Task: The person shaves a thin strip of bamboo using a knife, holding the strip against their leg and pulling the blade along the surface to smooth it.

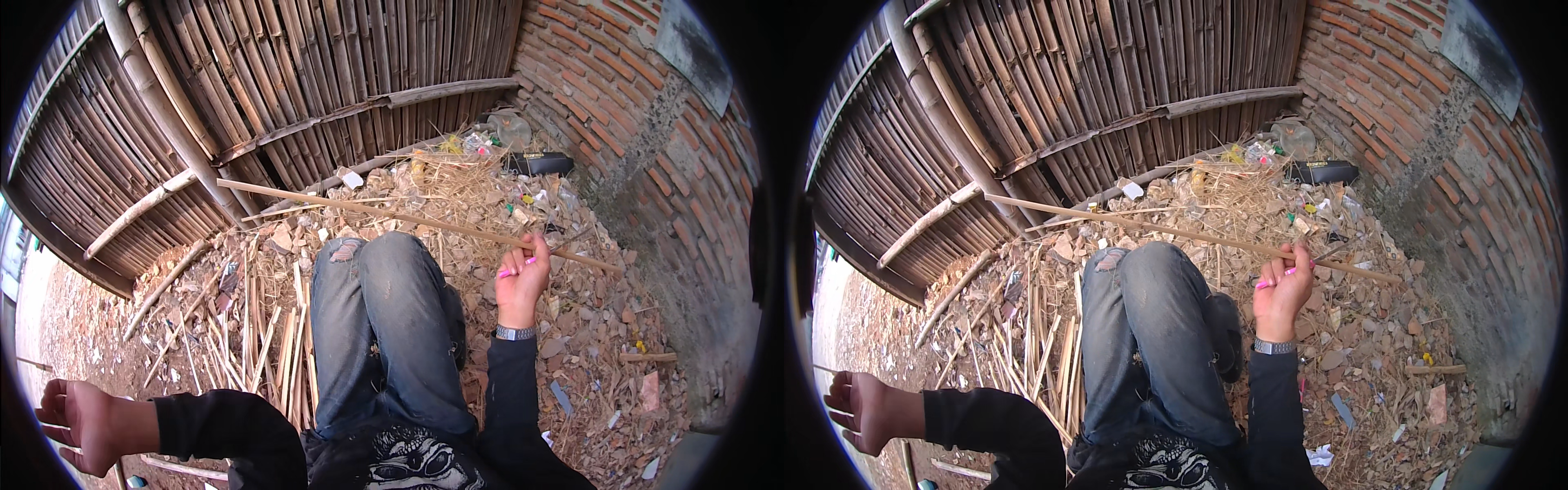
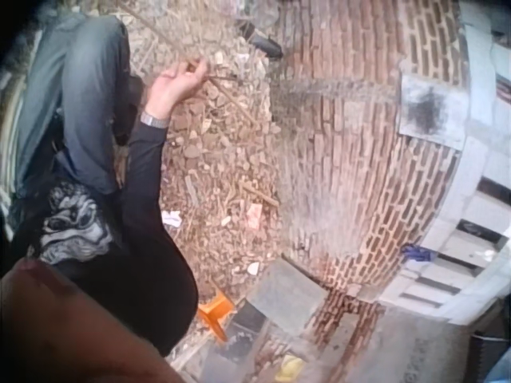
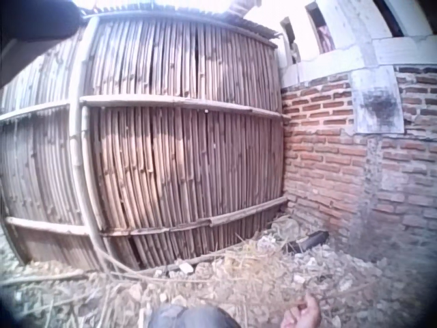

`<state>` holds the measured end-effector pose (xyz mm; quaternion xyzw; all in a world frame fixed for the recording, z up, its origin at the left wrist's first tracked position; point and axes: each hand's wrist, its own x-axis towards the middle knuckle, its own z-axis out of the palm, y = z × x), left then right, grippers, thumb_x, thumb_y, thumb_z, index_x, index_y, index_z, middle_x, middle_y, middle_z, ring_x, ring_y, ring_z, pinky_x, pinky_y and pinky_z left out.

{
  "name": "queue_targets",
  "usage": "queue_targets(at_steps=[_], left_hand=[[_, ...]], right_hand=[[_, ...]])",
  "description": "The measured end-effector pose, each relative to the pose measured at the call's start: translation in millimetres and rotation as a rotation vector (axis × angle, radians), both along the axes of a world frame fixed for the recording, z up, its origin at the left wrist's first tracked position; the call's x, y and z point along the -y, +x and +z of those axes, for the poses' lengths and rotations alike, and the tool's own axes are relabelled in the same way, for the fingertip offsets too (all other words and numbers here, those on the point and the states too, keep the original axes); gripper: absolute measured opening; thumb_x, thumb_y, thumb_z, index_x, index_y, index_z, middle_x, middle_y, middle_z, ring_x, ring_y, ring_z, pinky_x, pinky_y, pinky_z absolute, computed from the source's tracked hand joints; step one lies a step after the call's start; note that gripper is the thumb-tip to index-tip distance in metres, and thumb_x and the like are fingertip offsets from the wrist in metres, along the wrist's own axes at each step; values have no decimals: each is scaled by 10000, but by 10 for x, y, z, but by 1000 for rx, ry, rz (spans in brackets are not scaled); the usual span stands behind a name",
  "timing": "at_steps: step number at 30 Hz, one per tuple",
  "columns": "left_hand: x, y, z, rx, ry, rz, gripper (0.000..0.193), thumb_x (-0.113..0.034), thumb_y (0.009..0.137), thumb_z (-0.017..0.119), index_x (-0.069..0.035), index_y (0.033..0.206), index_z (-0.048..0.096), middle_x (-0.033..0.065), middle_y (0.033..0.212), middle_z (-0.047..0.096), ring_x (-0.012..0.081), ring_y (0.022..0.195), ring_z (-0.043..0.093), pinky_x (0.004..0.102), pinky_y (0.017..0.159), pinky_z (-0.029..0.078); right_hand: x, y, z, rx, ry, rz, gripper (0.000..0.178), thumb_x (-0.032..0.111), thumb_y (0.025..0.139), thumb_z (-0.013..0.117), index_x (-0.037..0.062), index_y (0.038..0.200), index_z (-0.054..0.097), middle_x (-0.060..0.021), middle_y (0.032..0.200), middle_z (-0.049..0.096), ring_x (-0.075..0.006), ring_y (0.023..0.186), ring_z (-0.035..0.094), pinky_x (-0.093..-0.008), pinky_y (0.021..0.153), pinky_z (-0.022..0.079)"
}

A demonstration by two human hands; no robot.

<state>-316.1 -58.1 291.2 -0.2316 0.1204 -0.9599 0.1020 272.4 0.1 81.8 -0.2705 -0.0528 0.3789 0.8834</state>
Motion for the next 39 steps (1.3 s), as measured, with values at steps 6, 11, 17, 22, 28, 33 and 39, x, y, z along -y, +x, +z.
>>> queue_targets(at_steps=[6, 11, 17, 22, 28, 33, 39], left_hand=[[-852, 2100, -798, -1653, -1020, 478, 630, -481, 982, 666, -12, 1399, 614, 220, 1375, 633, 389, 1288, 605, 537, 1094, 467], [-941, 2023, -1519, -2300, -1305, -256, 626, -466, 1009, 683, -14, 1434, 602, 248, 978, 755, 426, 839, 744, 508, 800, 575], [-446, 2228, -2178, -1895, -1537, -641, 416, -228, 1040, 684, -1, 1389, 665, 234, 706, 620, 169, 591, 568, 348, 634, 510], [-181, 2196, -2404, -1483, -1695, -504, 335, -233, 1044, 686, 26, 1249, 743, 218, 702, 668, 71, 584, 562, 313, 575, 489], [85, 1951, -2378, -1556, -1759, -327, 270, -175, 991, 761, 27, 1169, 780, 208, 677, 675, 151, 498, 606, 322, 527, 477], [125, 1967, -2519, -1578, -1635, -183, 251, -129, 974, 768, 71, 1126, 770, 180, 616, 635, 159, 513, 649, 311, 518, 461], [131, 2119, -2429, -1559, -1747, -260, 254, -131, 967, 783, 60, 1135, 772, 192, 640, 652, 227, 473, 626, 351, 489, 463]], right_hand=[[53, -7, 33, 139, -1, 107, 107, 171, 1021, 612, 153, 1122, 640, -4, 882, 671, -36, 489, 360, -224, 438, 301], [-89, -15, 121, 190, 19, 230, 184, 174, 1020, 603, 136, 1196, 640, -27, 907, 683, -26, 497, 368, -213, 443, 306], [-92, -179, 45, 803, -353, 205, 269, 252, 1045, 628, 55, 1228, 636, -85, 989, 716, -120, 586, 532, -279, 547, 424], [-1, -258, -66, 1411, -579, 74, 373, 332, 1095, 584, -16, 980, 657, -173, 763, 664, -294, 636, 618, -419, 632, 472], [-211, 22, -49, 1705, -709, -137, 453, 356, 1114, 538, -12, 857, 599, -211, 632, 564, -434, 580, 552, -497, 550, 412], [-333, 230, -109, 1662, -797, -183, 491, 374, 1111, 542, -8, 806, 586, -212, 593, 532, -426, 553, 553, -500, 541, 403], [85, -534, -233, 1689, -506, 273, 523, 376, 1111, 547, -8, 756, 542, -224, 573, 512, -433, 540, 554, -499, 528, 391]])
